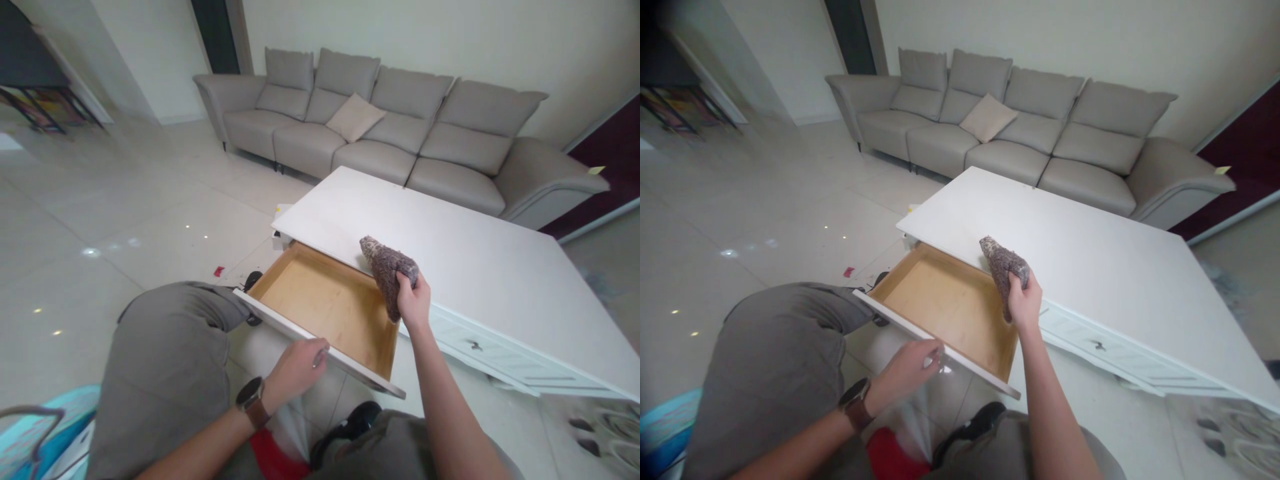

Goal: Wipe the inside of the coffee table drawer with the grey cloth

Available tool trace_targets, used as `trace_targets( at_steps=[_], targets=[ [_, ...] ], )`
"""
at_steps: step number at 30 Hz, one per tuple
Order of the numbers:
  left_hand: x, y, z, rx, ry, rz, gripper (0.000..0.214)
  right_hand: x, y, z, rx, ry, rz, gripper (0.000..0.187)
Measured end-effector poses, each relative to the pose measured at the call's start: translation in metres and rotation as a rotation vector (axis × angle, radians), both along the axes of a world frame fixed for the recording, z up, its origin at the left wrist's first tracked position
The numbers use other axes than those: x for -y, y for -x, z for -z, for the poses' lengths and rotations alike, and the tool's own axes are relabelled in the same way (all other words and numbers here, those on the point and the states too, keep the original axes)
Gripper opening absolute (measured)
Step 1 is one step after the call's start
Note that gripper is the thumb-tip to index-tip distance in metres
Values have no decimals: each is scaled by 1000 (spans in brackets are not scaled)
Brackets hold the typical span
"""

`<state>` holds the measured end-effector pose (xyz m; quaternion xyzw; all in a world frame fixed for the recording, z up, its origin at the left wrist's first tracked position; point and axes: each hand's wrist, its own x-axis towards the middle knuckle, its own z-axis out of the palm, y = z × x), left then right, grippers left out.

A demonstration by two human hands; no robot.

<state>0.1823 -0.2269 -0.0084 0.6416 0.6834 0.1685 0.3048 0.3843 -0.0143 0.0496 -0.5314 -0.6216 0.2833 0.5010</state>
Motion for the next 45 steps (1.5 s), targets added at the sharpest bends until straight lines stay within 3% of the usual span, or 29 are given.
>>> trace_targets(
  at_steps=[2, 5, 9, 11, 15, 19, 24, 30, 33, 36, 41, 45],
  targets=[
    [-16, -2, -20, 156, -229, 0, 35, 7, 7, -3, -91, 50, -1, 40],
    [-38, -7, -34, 229, -433, 63, 62, 19, 18, -4, -245, 174, -23, 40],
    [-54, -15, -27, 148, -485, 153, 109, 37, 33, 0, -589, 473, -113, 42],
    [-56, -19, -18, 86, -472, 151, 121, 43, 38, 7, -723, 622, -156, 39],
    [-57, -21, -1, 31, -481, 60, 108, 43, 39, 31, -824, 795, -198, 33],
    [-70, -15, 3, 113, -519, -5, 97, 35, 41, 49, -852, 860, -278, 28],
    [-89, -10, -3, 247, -532, -23, 81, 31, 54, 36, -952, 878, -243, 25],
    [-100, -3, -10, 527, -498, -194, 64, 33, 54, 21, -976, 828, -283, 22],
    [-110, 12, -12, 613, -462, -327, 45, 36, 50, 20, -915, 822, -268, 24],
    [-118, 34, -18, 567, -420, -386, 38, 39, 47, 20, -830, 768, -266, 25],
    [-124, 65, -26, 230, -467, -236, 48, 42, 41, 18, -617, 627, -250, 29],
    [-130, 72, 1, -19, -329, 58, 58, 41, 39, 15, -431, 481, -187, 32]
  ],
)
